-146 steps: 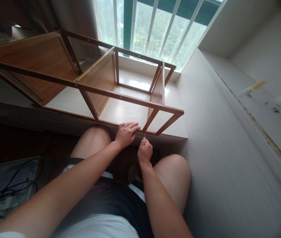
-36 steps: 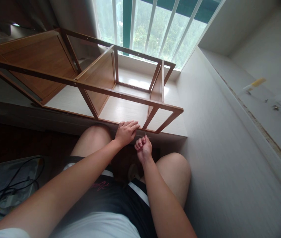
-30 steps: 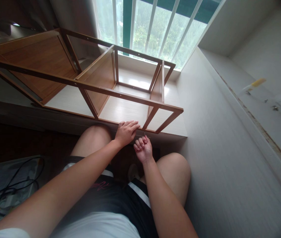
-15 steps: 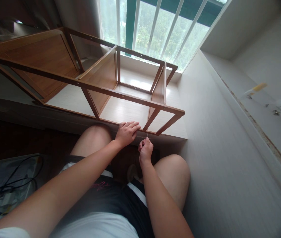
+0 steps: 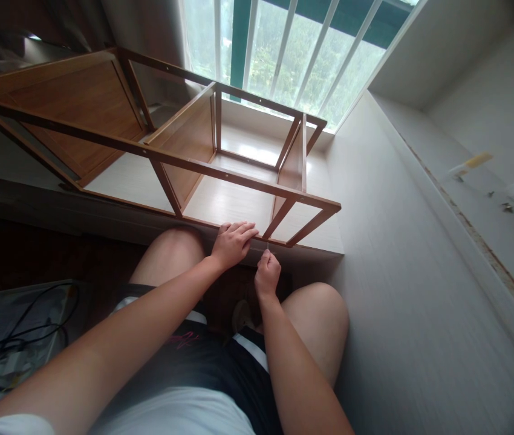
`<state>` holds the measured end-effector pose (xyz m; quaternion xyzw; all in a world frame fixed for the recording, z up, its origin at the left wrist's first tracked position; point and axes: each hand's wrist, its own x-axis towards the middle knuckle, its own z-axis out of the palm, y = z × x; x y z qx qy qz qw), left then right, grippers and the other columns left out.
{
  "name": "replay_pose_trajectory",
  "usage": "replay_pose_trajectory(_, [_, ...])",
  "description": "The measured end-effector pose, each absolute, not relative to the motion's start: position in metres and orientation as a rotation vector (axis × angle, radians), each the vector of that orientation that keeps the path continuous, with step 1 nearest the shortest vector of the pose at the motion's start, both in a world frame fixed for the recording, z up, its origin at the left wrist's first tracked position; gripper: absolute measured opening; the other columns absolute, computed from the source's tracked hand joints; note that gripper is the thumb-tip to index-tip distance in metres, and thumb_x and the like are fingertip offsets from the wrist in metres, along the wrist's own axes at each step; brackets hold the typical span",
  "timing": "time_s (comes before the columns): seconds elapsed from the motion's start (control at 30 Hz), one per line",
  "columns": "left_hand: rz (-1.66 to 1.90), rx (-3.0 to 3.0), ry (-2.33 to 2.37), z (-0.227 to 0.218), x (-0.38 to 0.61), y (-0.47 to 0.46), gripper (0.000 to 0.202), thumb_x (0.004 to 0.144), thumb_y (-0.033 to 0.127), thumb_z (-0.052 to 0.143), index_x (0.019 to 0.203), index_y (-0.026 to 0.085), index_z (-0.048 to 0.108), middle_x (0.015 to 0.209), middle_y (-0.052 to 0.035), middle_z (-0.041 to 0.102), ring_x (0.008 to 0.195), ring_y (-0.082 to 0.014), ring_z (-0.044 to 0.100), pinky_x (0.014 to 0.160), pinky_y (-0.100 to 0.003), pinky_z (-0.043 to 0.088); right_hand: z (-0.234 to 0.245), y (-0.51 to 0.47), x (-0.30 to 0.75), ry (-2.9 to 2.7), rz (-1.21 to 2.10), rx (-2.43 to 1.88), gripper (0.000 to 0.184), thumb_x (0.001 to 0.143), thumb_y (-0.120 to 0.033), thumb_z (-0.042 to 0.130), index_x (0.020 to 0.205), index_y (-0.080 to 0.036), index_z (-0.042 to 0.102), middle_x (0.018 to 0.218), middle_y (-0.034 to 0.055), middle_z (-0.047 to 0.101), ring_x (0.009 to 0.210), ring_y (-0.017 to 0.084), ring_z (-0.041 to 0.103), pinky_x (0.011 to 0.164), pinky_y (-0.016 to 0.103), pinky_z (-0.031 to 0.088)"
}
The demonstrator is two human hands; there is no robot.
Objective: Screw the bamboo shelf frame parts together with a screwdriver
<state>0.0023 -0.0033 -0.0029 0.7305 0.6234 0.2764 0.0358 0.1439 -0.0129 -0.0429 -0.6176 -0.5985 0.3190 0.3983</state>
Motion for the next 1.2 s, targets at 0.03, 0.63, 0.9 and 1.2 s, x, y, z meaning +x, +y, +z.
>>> replay_pose_trajectory(0.03, [0.849, 2.242, 1.915, -0.003, 0.002, -0.003, 0.036, 0.088, 0.02, 0.047, 0.118, 0.033, 0.062, 0.136, 0.0004, 0.057, 0.128, -0.022, 0.047, 0.102, -0.044, 0.029, -0.043, -0.012, 0.144, -1.533, 0.79, -1.583, 0.047, 0.097, -0.045, 0.028, 0.062, -0.021, 0.046, 0.055, 0.0002, 0.05, 0.052, 0.014, 0.041, 0.055, 0.026, 0.031])
replay_pose_trajectory(0.63, [0.825, 2.238, 1.921, -0.001, 0.003, -0.004, 0.038, 0.087, 0.019, 0.047, 0.119, 0.032, 0.062, 0.136, -0.0004, 0.056, 0.128, -0.023, 0.047, 0.102, -0.045, 0.03, -0.042, -0.012, 0.133, -1.15, 1.253, -1.307, 0.044, 0.095, -0.048, 0.029, 0.058, -0.024, 0.032, 0.044, -0.0053, 0.035, 0.04, 0.011, 0.03, 0.045, 0.026, 0.025])
replay_pose_trajectory(0.9, [0.864, 2.234, 1.92, -0.003, 0.003, -0.003, 0.034, 0.089, 0.02, 0.045, 0.117, 0.032, 0.062, 0.135, 0.001, 0.057, 0.127, -0.0216, 0.047, 0.102, -0.044, 0.029, -0.018, -0.016, 0.145, -0.634, 1.94, -0.8, 0.039, 0.095, -0.037, 0.037, 0.062, -0.024, 0.019, 0.048, -0.0082, 0.018, 0.043, 0.012, 0.015, 0.041, 0.023, 0.021])
replay_pose_trajectory(1.2, [0.846, 2.242, 1.92, -0.003, 0.002, -0.003, 0.035, 0.089, 0.02, 0.046, 0.118, 0.032, 0.062, 0.136, 0.0004, 0.056, 0.128, -0.022, 0.047, 0.102, -0.044, 0.029, -0.019, -0.017, 0.143, -0.542, 1.983, -0.74, 0.04, 0.095, -0.039, 0.037, 0.062, -0.024, 0.019, 0.05, -0.0075, 0.017, 0.044, 0.012, 0.013, 0.041, 0.024, 0.017])
